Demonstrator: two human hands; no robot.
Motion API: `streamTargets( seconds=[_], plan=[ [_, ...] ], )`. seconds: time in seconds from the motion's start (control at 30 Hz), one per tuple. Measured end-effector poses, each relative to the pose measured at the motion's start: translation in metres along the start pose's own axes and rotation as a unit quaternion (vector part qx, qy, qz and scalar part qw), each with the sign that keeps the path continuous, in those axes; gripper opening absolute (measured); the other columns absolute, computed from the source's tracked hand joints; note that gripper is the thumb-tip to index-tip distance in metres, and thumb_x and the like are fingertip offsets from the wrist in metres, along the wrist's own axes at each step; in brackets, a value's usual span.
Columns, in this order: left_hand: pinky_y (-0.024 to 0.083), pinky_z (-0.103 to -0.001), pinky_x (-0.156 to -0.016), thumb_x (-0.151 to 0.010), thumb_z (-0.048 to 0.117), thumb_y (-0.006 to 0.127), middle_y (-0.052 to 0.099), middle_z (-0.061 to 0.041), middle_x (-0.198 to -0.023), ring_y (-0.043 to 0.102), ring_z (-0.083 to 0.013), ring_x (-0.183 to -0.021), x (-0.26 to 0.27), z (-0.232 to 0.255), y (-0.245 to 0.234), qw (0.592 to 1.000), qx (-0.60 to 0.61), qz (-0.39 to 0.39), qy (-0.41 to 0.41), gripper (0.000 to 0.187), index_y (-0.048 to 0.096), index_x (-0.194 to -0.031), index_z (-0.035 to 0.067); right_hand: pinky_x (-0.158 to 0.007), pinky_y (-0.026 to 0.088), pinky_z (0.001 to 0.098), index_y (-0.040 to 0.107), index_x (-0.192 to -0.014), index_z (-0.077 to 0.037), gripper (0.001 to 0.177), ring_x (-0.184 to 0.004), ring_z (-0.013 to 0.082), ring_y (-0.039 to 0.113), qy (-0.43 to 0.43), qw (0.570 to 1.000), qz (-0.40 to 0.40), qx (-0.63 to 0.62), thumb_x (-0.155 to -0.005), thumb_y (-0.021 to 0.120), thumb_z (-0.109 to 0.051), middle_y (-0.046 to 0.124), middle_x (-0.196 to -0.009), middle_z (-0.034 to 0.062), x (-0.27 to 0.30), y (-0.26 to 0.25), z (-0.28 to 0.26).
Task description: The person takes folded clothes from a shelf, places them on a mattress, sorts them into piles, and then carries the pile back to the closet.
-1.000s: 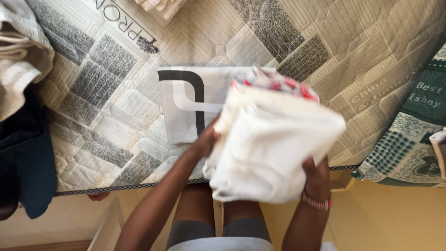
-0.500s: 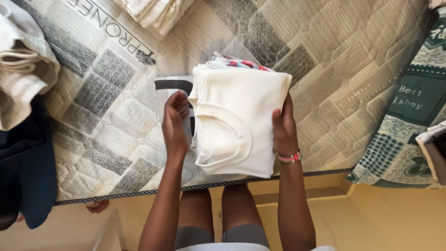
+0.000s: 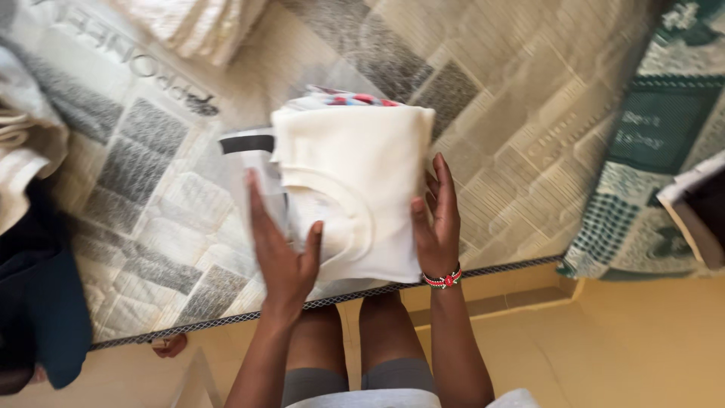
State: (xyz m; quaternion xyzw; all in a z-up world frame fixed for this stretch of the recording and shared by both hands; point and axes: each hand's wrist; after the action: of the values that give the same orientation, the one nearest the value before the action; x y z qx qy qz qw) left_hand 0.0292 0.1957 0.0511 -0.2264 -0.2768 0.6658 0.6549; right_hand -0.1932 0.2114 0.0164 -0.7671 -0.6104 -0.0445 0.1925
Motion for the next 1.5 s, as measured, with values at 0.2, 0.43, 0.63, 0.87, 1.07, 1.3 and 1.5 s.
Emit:
streamTargets(
  seconds=[0.2,0.43,0.63,0.87,1.07,1.3,1.5],
  plan=[
    [0.028,-0.048,-0.135,-0.091,0.017,0.079,0.026,-0.029,-0.17,0.028,-0.0421,-0.163,0.014,0.096,-0.004,0.998,0.046,0.006,0.048,0.095,0.02,-0.163,-0.003,-0.12,0.045,0.0506,0.039,-0.153,0.002,0.063,-0.14,0.0354,0.055,-0.003,0.942,0.17,-0.289,-0.11,0.052,-0.043,0.049,-0.153,0.0251,0.025,-0.106,0.044],
    [0.042,-0.046,-0.123,-0.089,0.021,0.084,0.043,-0.023,-0.162,0.047,-0.0399,-0.151,0.035,0.184,0.11,0.943,0.232,-0.203,0.123,0.077,0.043,-0.151,0.001,-0.113,0.052,0.0451,0.047,-0.133,0.014,0.084,-0.131,0.0353,0.067,0.014,0.785,0.437,-0.438,-0.091,0.07,-0.055,0.062,-0.141,0.0301,0.048,-0.295,0.144],
    [0.053,-0.044,-0.105,-0.091,0.026,0.081,0.058,-0.018,-0.15,0.064,-0.0377,-0.13,0.057,0.227,0.188,0.919,0.218,-0.299,0.135,0.054,0.06,-0.136,0.003,-0.11,0.055,0.0453,0.047,-0.132,0.018,0.11,-0.13,0.0343,0.065,0.043,0.714,0.536,-0.448,-0.067,0.089,-0.06,0.055,-0.142,0.0287,0.004,-0.397,0.207],
    [0.055,-0.046,-0.096,-0.092,0.03,0.078,0.063,-0.02,-0.14,0.067,-0.0401,-0.118,0.077,0.242,0.246,0.91,0.165,-0.359,0.121,0.051,0.062,-0.131,0.001,-0.11,0.055,0.0575,0.052,-0.138,0.004,0.104,-0.129,0.0379,0.062,-0.034,0.687,0.513,-0.514,-0.06,0.091,-0.053,0.058,-0.141,0.0219,-0.043,-0.43,0.183],
    [0.055,-0.047,-0.101,-0.094,0.033,0.077,0.06,-0.024,-0.144,0.063,-0.0428,-0.126,0.073,0.249,0.262,0.887,0.207,-0.397,0.113,0.06,0.055,-0.14,0.001,-0.114,0.05,0.0599,0.054,-0.14,0.0,0.084,-0.131,0.0402,0.062,-0.066,0.699,0.492,-0.515,-0.075,0.084,-0.044,0.06,-0.142,0.0206,-0.051,-0.433,0.184],
    [0.047,-0.049,-0.107,-0.093,0.044,0.072,0.047,-0.023,-0.152,0.049,-0.0384,-0.141,0.066,0.208,0.243,0.881,0.218,-0.419,-0.029,0.08,0.036,-0.151,0.001,-0.129,0.044,0.0499,0.048,-0.152,-0.006,0.071,-0.145,0.0314,0.055,-0.034,0.802,0.389,-0.452,-0.095,0.069,-0.043,0.055,-0.155,0.0109,0.052,-0.339,0.135],
    [0.043,-0.045,-0.111,-0.092,0.075,0.031,0.048,-0.017,-0.155,0.044,-0.0337,-0.142,0.062,0.113,0.231,0.661,0.417,-0.535,-0.322,0.092,0.04,-0.157,0.01,-0.112,0.048,0.051,0.045,-0.154,0.002,0.077,-0.128,0.0342,0.062,0.125,0.831,0.3,-0.451,-0.092,0.069,-0.037,0.06,-0.144,0.0188,0.204,-0.255,0.16]
  ],
)
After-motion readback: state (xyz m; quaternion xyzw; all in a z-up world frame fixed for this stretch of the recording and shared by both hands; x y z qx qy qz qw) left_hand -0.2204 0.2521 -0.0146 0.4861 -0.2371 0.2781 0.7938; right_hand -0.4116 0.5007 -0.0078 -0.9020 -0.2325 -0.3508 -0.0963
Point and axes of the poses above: each hand's wrist, its own x-axis away from the middle knuckle, its own y-axis out of the palm, z = x × y
